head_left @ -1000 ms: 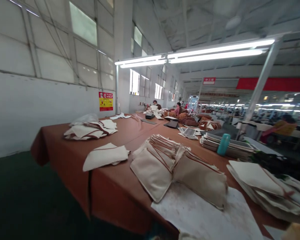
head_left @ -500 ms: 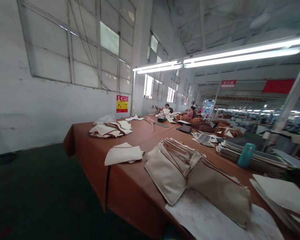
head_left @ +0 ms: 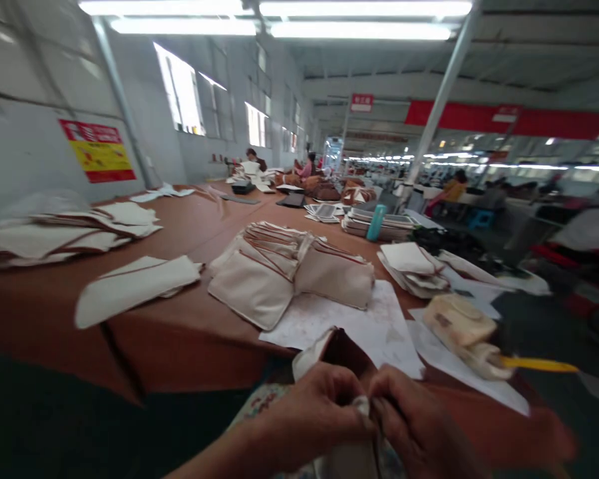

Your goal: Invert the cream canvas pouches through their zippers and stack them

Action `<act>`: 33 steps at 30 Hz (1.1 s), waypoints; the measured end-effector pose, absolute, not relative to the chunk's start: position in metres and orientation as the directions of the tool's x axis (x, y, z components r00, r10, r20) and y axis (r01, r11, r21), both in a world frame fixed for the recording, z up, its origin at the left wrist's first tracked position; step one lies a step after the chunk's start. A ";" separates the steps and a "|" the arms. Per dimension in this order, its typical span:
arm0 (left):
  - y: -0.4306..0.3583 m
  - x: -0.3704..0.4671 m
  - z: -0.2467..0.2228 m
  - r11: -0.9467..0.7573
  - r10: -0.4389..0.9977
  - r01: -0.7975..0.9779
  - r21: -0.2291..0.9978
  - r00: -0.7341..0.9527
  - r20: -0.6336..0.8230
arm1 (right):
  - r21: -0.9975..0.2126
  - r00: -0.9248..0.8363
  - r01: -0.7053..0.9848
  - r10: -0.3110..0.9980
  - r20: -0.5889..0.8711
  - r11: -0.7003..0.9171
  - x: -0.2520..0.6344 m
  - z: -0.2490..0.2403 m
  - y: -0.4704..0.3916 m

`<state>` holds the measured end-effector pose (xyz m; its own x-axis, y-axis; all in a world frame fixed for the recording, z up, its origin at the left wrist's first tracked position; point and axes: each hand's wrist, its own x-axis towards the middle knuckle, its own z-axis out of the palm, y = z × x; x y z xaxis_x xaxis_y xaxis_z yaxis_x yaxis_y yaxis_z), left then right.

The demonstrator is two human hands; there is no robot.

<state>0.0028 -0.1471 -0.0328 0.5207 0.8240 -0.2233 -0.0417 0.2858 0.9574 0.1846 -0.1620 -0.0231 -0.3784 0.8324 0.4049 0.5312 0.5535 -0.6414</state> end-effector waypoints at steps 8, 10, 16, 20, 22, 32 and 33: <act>-0.125 0.014 -0.033 0.461 0.780 -0.182 0.868 0.550 -0.299 | -0.879 -0.234 0.357 0.941 0.244 0.317 0.196 -0.036 -0.143; -0.119 0.016 -0.038 0.476 0.774 -0.188 0.859 0.555 -0.307 | -0.893 -0.222 0.333 0.946 0.238 0.303 0.202 -0.037 -0.143; -0.103 0.021 -0.044 0.424 0.770 -0.101 0.900 0.563 -0.300 | -0.811 -0.256 0.466 0.931 0.259 0.353 0.210 -0.034 -0.139; -0.099 0.026 -0.039 0.260 0.807 0.071 0.963 0.532 -0.257 | -0.711 -0.268 0.585 0.921 0.283 0.389 0.209 -0.034 -0.131; -0.098 0.030 -0.035 0.181 0.827 0.163 0.970 0.509 -0.240 | -0.693 -0.252 0.617 0.928 0.275 0.372 0.210 -0.035 -0.128; -0.089 0.047 -0.032 0.040 0.851 0.290 0.956 0.492 -0.185 | -0.697 -0.274 0.621 0.933 0.234 0.358 0.226 -0.039 -0.120; -0.087 0.048 -0.032 0.034 0.853 0.298 0.954 0.490 -0.183 | -0.704 -0.267 0.620 0.937 0.226 0.346 0.228 -0.039 -0.118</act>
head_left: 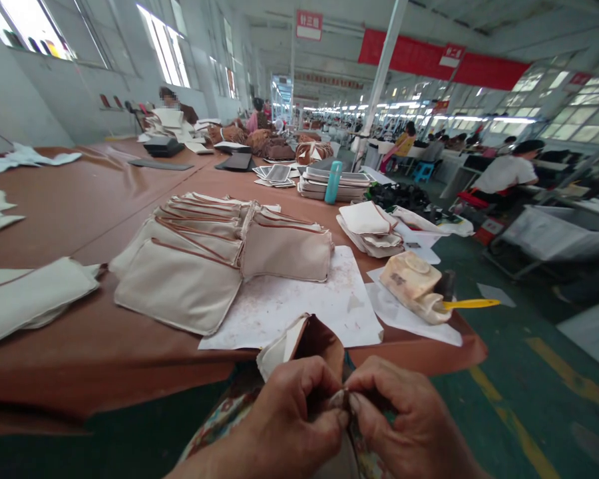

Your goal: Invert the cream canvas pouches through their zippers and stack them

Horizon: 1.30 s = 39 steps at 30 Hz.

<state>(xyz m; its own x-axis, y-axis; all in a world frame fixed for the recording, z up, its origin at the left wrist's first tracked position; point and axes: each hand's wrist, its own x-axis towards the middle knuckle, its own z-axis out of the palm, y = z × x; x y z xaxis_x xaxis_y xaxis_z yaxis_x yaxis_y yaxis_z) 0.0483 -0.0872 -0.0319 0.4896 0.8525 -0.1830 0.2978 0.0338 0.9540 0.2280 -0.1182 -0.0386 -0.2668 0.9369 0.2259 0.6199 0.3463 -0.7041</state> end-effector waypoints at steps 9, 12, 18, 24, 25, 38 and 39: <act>-0.076 0.063 -0.039 0.056 0.865 0.289 0.956 0.465 -0.191 | -0.740 -0.231 0.589 0.945 0.231 0.325 0.241 -0.050 -0.108; -0.070 0.069 -0.046 0.036 0.858 0.297 0.954 0.480 -0.183 | -0.733 -0.220 0.580 0.934 0.280 0.356 0.245 -0.055 -0.106; -0.062 0.078 -0.054 -0.099 0.855 0.322 0.942 0.511 -0.085 | -0.715 -0.139 0.608 0.933 0.332 0.345 0.249 -0.063 -0.107; -0.060 0.083 -0.062 -0.136 0.841 0.307 0.942 0.538 -0.054 | -0.682 -0.055 0.672 0.939 0.340 0.287 0.246 -0.068 -0.105; -0.060 0.083 -0.063 -0.145 0.839 0.299 0.943 0.542 -0.043 | -0.688 -0.029 0.674 0.940 0.339 0.269 0.245 -0.068 -0.104; -0.039 0.075 -0.067 0.324 0.686 0.061 0.944 0.672 -0.279 | -0.928 0.053 0.328 0.977 0.207 0.179 0.253 -0.078 -0.093; -0.038 0.073 -0.067 0.325 0.681 0.063 0.944 0.676 -0.280 | -0.930 -0.003 0.310 0.978 0.207 0.197 0.252 -0.077 -0.091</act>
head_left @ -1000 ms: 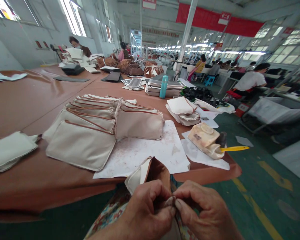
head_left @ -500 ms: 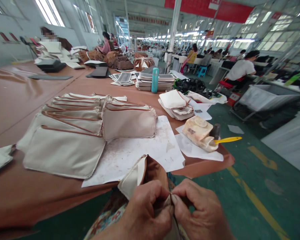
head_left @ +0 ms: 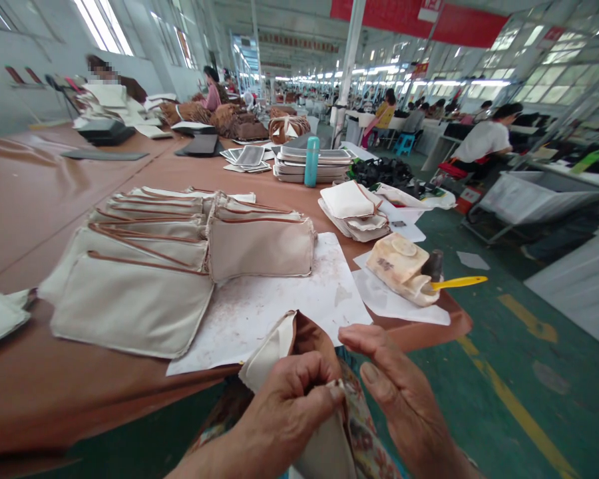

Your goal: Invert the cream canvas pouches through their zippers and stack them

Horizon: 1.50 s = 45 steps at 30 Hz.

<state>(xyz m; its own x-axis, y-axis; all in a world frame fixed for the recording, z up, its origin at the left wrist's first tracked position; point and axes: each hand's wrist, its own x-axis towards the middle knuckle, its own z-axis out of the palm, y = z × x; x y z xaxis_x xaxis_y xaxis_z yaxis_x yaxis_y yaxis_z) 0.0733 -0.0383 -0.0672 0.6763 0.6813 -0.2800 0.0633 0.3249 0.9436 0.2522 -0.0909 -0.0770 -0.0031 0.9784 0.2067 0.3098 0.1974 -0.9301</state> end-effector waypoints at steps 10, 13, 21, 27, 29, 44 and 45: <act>-0.022 0.052 -0.047 0.131 0.714 0.256 0.958 0.646 -0.270 | -0.977 -0.311 0.184 0.949 0.046 0.108 0.248 -0.070 -0.072; -0.019 0.048 -0.039 0.023 0.733 0.290 0.957 0.646 -0.214 | -0.956 -0.304 0.235 0.948 0.100 0.176 0.241 -0.066 -0.069; -0.017 0.040 -0.028 -0.174 0.771 0.325 0.930 0.632 -0.077 | -0.775 -0.304 0.514 0.923 0.237 0.368 0.225 -0.046 -0.070; -0.017 0.032 -0.027 0.156 0.647 0.150 0.976 0.732 -0.216 | -0.750 -0.377 0.548 0.910 0.175 0.371 0.227 -0.039 -0.075; -0.019 0.030 -0.030 0.280 0.636 0.092 0.956 0.728 -0.256 | -0.754 -0.374 0.550 0.913 0.163 0.360 0.230 -0.035 -0.075; -0.020 0.026 -0.027 0.269 0.580 0.087 0.959 0.780 -0.234 | -0.773 -0.415 0.536 0.903 0.108 0.339 0.231 -0.005 -0.077; -0.020 0.026 -0.027 0.264 0.580 0.086 0.961 0.781 -0.230 | -0.807 -0.420 0.508 0.905 0.073 0.301 0.233 -0.004 -0.075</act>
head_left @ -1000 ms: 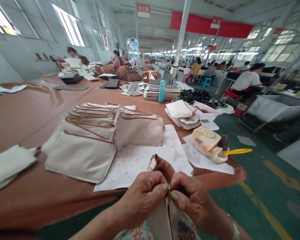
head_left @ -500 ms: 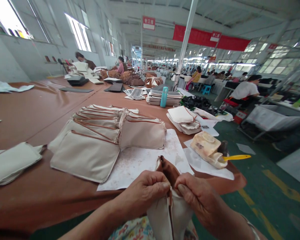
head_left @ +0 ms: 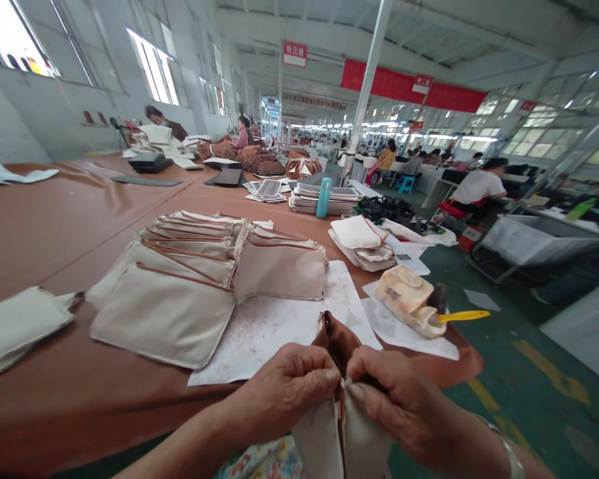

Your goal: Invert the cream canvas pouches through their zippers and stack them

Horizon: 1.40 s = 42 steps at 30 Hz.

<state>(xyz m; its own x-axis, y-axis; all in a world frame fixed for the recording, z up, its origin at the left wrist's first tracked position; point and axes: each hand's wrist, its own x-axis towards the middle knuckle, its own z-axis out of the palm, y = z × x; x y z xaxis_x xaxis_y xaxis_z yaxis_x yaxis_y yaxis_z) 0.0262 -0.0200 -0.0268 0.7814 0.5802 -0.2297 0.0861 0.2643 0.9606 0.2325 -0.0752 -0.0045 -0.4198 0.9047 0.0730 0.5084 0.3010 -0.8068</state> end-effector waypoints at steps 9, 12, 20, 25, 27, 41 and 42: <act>-0.017 0.030 -0.025 0.127 0.605 0.166 0.978 0.769 -0.209 | -0.838 -0.417 0.495 0.909 0.004 0.230 0.231 -0.003 -0.073; -0.016 0.030 -0.022 0.084 0.592 0.195 0.977 0.779 -0.207 | -0.783 -0.402 0.547 0.913 0.063 0.295 0.228 -0.006 -0.071; -0.017 0.030 -0.020 0.055 0.604 0.187 0.981 0.776 -0.182 | -0.759 -0.409 0.552 0.905 0.115 0.346 0.234 0.004 -0.069; -0.019 0.032 -0.025 0.164 0.610 0.141 0.976 0.763 -0.213 | -0.682 -0.436 0.586 0.880 0.189 0.437 0.232 0.013 -0.076; -0.018 0.033 -0.025 0.184 0.604 0.132 0.974 0.766 -0.218 | -0.584 -0.472 0.625 0.847 0.245 0.518 0.231 0.009 -0.076; -0.021 0.036 -0.019 0.163 0.637 0.185 0.969 0.730 -0.247 | -0.398 -0.495 0.655 0.763 0.417 0.642 0.228 0.002 -0.082; -0.021 0.036 -0.019 0.160 0.634 0.195 0.968 0.731 -0.252 | -0.387 -0.516 0.647 0.751 0.412 0.657 0.228 0.000 -0.081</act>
<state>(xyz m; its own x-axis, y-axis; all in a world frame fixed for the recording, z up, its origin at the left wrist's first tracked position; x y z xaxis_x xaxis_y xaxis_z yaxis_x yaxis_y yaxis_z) 0.0359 -0.0210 -0.0193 0.7308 0.6342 -0.2524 0.1954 0.1599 0.9676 0.2285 -0.0814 -0.0002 -0.5160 0.7508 0.4123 0.6466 0.6571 -0.3874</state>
